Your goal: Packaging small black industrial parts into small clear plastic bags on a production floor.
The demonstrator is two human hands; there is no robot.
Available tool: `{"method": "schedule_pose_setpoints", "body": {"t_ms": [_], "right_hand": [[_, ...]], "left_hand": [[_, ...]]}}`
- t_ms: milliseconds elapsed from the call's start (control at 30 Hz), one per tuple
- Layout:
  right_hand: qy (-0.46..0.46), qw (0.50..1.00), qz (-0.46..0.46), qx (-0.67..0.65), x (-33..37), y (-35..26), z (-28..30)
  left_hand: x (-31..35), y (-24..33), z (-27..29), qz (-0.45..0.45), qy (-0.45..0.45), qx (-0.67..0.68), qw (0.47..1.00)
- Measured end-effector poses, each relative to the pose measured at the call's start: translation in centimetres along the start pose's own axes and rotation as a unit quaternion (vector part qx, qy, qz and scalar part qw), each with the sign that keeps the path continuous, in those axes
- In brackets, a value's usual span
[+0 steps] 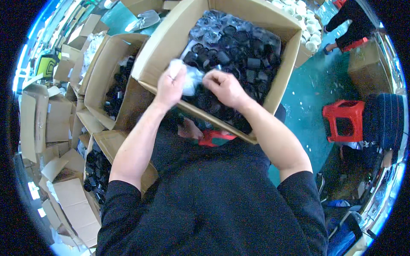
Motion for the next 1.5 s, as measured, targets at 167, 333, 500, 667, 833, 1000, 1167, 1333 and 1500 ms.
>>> {"method": "schedule_pose_setpoints", "body": {"t_ms": [167, 333, 500, 667, 833, 1000, 1167, 1333, 1500], "right_hand": [[-0.055, 0.987, -0.092, 0.123, 0.0, 0.9, 3.3], [-0.243, 0.846, -0.055, 0.471, 1.1, 3.2, 5.0], [-0.358, 0.710, -0.114, 0.595, 2.5, 4.2, 3.5], [-0.399, 0.691, -0.116, 0.591, 2.4, 4.6, 0.9], [-0.420, 0.644, -0.067, 0.636, 2.7, 6.2, 0.0], [-0.398, 0.663, -0.074, 0.630, 3.2, 5.9, 1.0], [-0.361, 0.664, -0.044, 0.654, 3.9, 5.0, 1.5], [-0.384, 0.649, -0.050, 0.654, 3.6, 4.3, 1.3], [-0.359, 0.773, -0.136, 0.504, 2.4, -0.2, 4.0]], "left_hand": [[-0.3, -0.3, 0.8, 0.093, 0.103, 0.103, 0.985], [-0.8, -0.9, 0.7, 0.073, 0.097, 0.170, 0.978], [-0.4, -0.4, 0.1, 0.065, 0.088, 0.152, 0.982], [0.1, -0.2, 0.1, 0.043, 0.065, 0.147, 0.986], [0.1, 0.0, 0.1, 0.033, 0.046, 0.116, 0.992], [0.2, 0.0, 0.3, 0.026, 0.017, 0.098, 0.995], [0.1, 0.4, 0.2, 0.022, 0.016, 0.098, 0.995], [0.2, 0.2, 0.0, 0.027, 0.007, 0.098, 0.995], [0.2, 0.0, 0.0, 0.013, 0.019, 0.082, 0.996]]}}
Point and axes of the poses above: each hand's wrist, its own x-axis away from the middle knuckle, its own z-axis out of the back of the hand, y = z × x, the point moved 1 cm from there along -x, towards the middle knuckle, and after that the axes turned 7 degrees about -z, right-handed, at the moved point
